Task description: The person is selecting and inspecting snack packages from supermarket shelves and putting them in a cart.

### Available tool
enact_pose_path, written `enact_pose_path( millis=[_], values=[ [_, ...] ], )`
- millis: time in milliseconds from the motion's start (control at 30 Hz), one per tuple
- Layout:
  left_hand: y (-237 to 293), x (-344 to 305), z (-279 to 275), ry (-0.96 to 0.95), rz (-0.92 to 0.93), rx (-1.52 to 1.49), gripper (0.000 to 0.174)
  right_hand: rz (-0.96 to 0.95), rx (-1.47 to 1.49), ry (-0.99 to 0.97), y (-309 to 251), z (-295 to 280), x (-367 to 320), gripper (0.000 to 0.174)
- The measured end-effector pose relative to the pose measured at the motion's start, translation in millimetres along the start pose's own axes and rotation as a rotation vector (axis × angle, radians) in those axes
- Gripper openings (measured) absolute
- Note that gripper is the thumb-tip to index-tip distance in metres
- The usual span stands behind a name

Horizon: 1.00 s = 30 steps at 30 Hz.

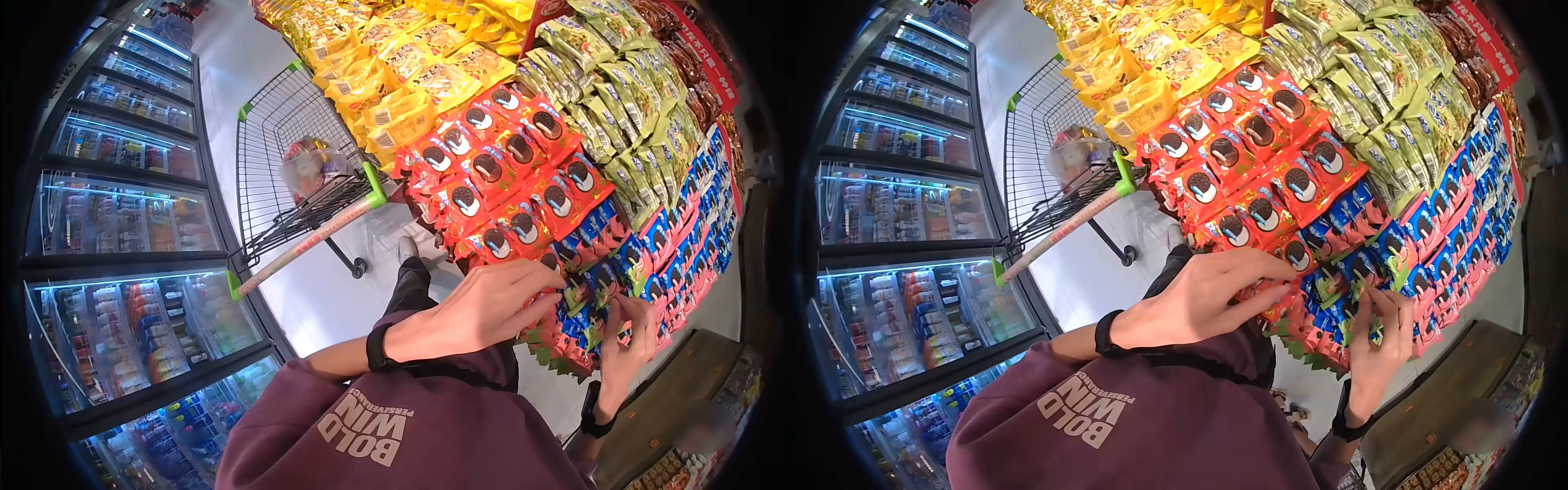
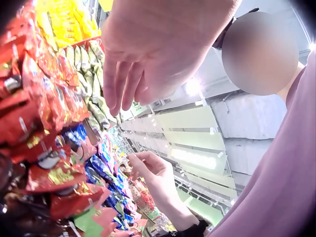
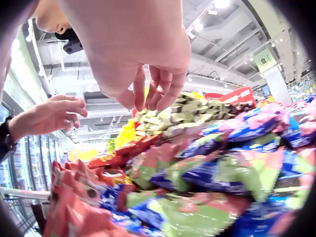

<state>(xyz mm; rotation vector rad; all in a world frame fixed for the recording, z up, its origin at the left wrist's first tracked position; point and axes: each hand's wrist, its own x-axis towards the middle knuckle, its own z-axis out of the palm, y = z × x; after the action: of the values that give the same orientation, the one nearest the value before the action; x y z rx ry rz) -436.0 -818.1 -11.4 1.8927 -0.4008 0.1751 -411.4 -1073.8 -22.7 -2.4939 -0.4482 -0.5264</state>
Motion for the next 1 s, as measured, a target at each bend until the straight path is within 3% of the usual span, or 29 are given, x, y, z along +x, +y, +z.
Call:
enact_pose_path(
  millis=[67,267,367,467,533,667,733,867,967,1000],
  values=[
    [-3.4,-2.5,-26.4,0.069,0.028,-0.001,0.02,0.036,0.075,-0.044,-39.0,14.6,9.0,0.018],
    [-30.3,-10.3,-117.9,0.087,0.099,0.022,0.019,-0.207,0.175,-0.085,-144.9,85.4,53.8,0.025],
    [-48.3,-11.7,-173.7,0.13,0.168,0.038,0.007,-0.243,0.242,-0.119,-193.5,121.8,73.5,0.024],
    [-86.1,-23.0,-234.5,0.193,0.133,0.107,0.029,-0.28,0.324,-0.24,-237.0,165.3,86.8,0.025],
    [-121.6,-33.3,-271.3,0.305,-0.059,0.037,0.026,-0.303,0.38,-0.339,-261.9,199.4,91.7,0.022],
    [-230.0,-46.0,-337.9,0.399,-0.448,0.229,0.034,-0.333,0.395,-0.609,-295.6,265.1,91.2,0.026],
    [-299.3,-58.0,-364.2,0.237,-0.623,0.437,0.035,-0.34,0.405,-0.726,-305.1,294.2,88.8,0.028],
    [-436.6,-110.8,-379.3,-0.228,-0.739,0.721,0.035,-0.347,0.357,-0.933,-312.9,343.4,82.0,0.026],
    [-538.9,-156.1,-372.4,-0.385,-0.783,0.675,0.036,-0.39,0.335,-0.899,-310.7,377.2,59.5,0.025],
    [-532.7,-152.5,-369.2,-0.45,-0.854,0.733,0.035,-0.404,0.312,-0.884,-311.6,383.6,55.7,0.026]
  ],
)
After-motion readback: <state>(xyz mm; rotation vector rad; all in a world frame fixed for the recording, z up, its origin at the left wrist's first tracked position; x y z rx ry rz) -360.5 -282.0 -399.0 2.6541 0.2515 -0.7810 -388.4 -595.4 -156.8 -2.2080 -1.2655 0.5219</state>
